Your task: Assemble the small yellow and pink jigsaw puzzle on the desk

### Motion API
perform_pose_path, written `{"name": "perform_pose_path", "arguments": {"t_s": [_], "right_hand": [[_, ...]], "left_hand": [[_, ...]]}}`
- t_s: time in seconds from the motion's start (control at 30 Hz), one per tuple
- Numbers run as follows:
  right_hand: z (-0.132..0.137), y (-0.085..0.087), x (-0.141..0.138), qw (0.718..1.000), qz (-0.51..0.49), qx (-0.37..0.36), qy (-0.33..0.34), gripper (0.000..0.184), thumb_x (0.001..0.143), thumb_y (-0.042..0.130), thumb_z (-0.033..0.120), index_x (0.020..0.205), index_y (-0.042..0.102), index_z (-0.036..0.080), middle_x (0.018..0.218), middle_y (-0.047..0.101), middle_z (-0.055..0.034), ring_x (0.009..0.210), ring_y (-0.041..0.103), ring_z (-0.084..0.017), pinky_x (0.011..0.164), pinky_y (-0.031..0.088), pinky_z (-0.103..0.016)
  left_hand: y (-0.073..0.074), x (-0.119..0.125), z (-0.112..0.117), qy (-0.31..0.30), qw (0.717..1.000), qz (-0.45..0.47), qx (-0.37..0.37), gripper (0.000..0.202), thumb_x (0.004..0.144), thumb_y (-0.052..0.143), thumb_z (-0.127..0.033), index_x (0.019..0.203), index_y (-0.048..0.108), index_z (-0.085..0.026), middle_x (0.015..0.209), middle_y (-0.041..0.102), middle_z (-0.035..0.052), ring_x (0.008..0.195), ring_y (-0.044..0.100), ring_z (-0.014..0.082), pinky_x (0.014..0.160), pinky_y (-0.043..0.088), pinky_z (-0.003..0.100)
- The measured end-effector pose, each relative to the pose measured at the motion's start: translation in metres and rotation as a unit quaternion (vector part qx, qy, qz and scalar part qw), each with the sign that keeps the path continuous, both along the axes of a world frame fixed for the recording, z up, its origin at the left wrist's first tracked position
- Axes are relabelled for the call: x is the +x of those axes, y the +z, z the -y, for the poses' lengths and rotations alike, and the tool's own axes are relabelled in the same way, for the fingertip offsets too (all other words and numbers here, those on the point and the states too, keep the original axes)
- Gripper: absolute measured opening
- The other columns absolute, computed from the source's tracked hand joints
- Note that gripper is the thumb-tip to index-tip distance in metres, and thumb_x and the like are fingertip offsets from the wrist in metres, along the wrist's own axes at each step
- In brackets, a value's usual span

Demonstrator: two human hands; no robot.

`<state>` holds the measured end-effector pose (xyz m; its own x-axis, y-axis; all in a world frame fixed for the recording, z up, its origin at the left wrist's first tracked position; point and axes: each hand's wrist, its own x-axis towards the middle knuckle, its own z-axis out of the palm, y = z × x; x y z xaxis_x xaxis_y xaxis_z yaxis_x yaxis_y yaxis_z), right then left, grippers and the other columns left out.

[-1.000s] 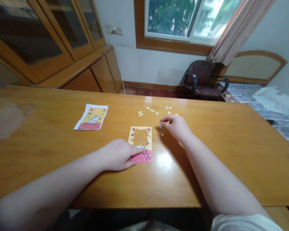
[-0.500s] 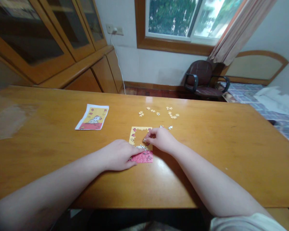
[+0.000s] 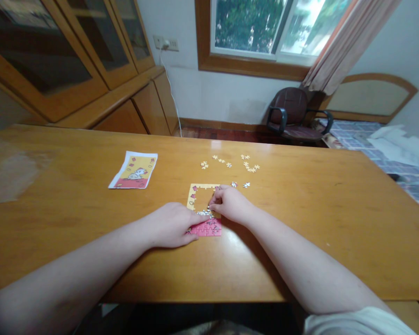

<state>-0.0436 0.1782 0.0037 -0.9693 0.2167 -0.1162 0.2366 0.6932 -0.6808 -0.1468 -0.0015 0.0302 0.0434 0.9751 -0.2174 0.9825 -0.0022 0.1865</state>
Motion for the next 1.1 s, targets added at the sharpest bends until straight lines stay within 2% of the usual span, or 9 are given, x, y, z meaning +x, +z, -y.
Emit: {"name": "perform_pose_path", "arguments": {"t_s": [0.3,0.47,0.6,0.7,0.77,0.83,0.9,0.97,1.1], "right_hand": [[-0.002,-0.004,0.001,0.997,-0.021,0.071,0.036,0.006,0.076,0.072,0.016,0.082,0.072,0.018,0.087,0.06,-0.0047,0.081,0.058,-0.015,0.079,0.046,-0.029],[0.004,0.0,0.002,0.996,-0.013,0.089,0.012,0.014,0.072,0.075,0.018,0.086,0.07,0.018,0.089,0.061,-0.0039,0.077,0.058,-0.014,0.075,0.046,-0.027],[0.005,0.005,0.003,0.994,-0.006,0.103,0.022,0.004,0.076,0.072,0.02,0.08,0.07,0.019,0.087,0.063,-0.0036,0.077,0.059,-0.014,0.073,0.045,-0.025],[-0.016,0.011,0.005,0.983,-0.011,0.184,-0.008,0.014,0.086,0.059,0.028,0.09,0.072,0.021,0.091,0.067,-0.0052,0.082,0.062,-0.017,0.075,0.046,-0.027],[-0.043,0.015,0.009,0.959,0.008,0.277,-0.062,0.022,0.089,0.053,0.026,0.1,0.071,0.021,0.099,0.069,-0.0071,0.086,0.063,-0.02,0.076,0.046,-0.03],[-0.071,0.016,0.014,0.935,0.062,0.334,-0.104,0.024,0.087,0.051,0.023,0.1,0.073,0.022,0.103,0.07,-0.0073,0.088,0.064,-0.022,0.074,0.046,-0.03],[-0.095,0.016,0.019,0.932,0.097,0.338,-0.09,0.024,0.084,0.053,0.021,0.094,0.075,0.024,0.1,0.071,-0.0053,0.086,0.064,-0.021,0.073,0.046,-0.029],[-0.107,0.015,0.021,0.947,0.097,0.304,-0.044,0.022,0.083,0.056,0.022,0.094,0.075,0.025,0.099,0.072,-0.0039,0.088,0.064,-0.02,0.075,0.046,-0.027],[-0.108,0.011,0.018,0.958,0.099,0.269,0.006,0.02,0.082,0.06,0.025,0.094,0.076,0.022,0.101,0.072,-0.0057,0.092,0.063,-0.021,0.079,0.045,-0.026]], "left_hand": [[0.0,0.0,0.0,0.005,1.0,0.005,-0.006,0.038,0.084,0.053,-0.044,0.12,0.059,-0.033,0.084,0.071,0.0038,0.07,0.065,0.0228,0.063,0.048,0.033],[0.0,0.0,0.0,0.006,1.0,0.006,-0.008,0.04,0.084,0.053,-0.043,0.122,0.058,-0.032,0.084,0.071,0.0047,0.07,0.065,0.0232,0.064,0.048,0.034],[0.0,-0.001,-0.001,0.011,1.0,0.021,-0.01,0.038,0.085,0.052,-0.043,0.12,0.06,-0.031,0.085,0.071,0.0053,0.071,0.066,0.0237,0.064,0.048,0.034],[-0.001,-0.002,-0.002,0.018,0.999,0.037,-0.009,0.035,0.087,0.048,-0.042,0.118,0.061,-0.032,0.091,0.072,0.005,0.078,0.067,0.0238,0.066,0.049,0.033],[-0.002,-0.002,-0.002,0.024,0.999,0.047,-0.01,0.036,0.089,0.046,-0.042,0.12,0.061,-0.032,0.095,0.072,0.0051,0.082,0.067,0.024,0.067,0.049,0.032],[-0.003,-0.003,-0.003,0.03,0.998,0.054,-0.014,0.037,0.09,0.044,-0.043,0.121,0.061,-0.031,0.098,0.072,0.0054,0.084,0.068,0.0243,0.068,0.049,0.032],[-0.004,-0.002,-0.003,0.035,0.998,0.056,-0.016,0.037,0.091,0.042,-0.043,0.121,0.061,-0.031,0.1,0.072,0.0057,0.085,0.068,0.0243,0.068,0.049,0.032],[-0.005,-0.002,-0.003,0.035,0.998,0.054,-0.013,0.037,0.092,0.042,-0.042,0.121,0.061,-0.031,0.1,0.072,0.0057,0.085,0.068,0.0236,0.069,0.049,0.032],[-0.004,0.001,-0.001,0.031,0.999,0.039,-0.003,0.036,0.093,0.04,-0.039,0.12,0.062,-0.029,0.096,0.072,0.0057,0.081,0.067,0.0218,0.068,0.048,0.032]]}}
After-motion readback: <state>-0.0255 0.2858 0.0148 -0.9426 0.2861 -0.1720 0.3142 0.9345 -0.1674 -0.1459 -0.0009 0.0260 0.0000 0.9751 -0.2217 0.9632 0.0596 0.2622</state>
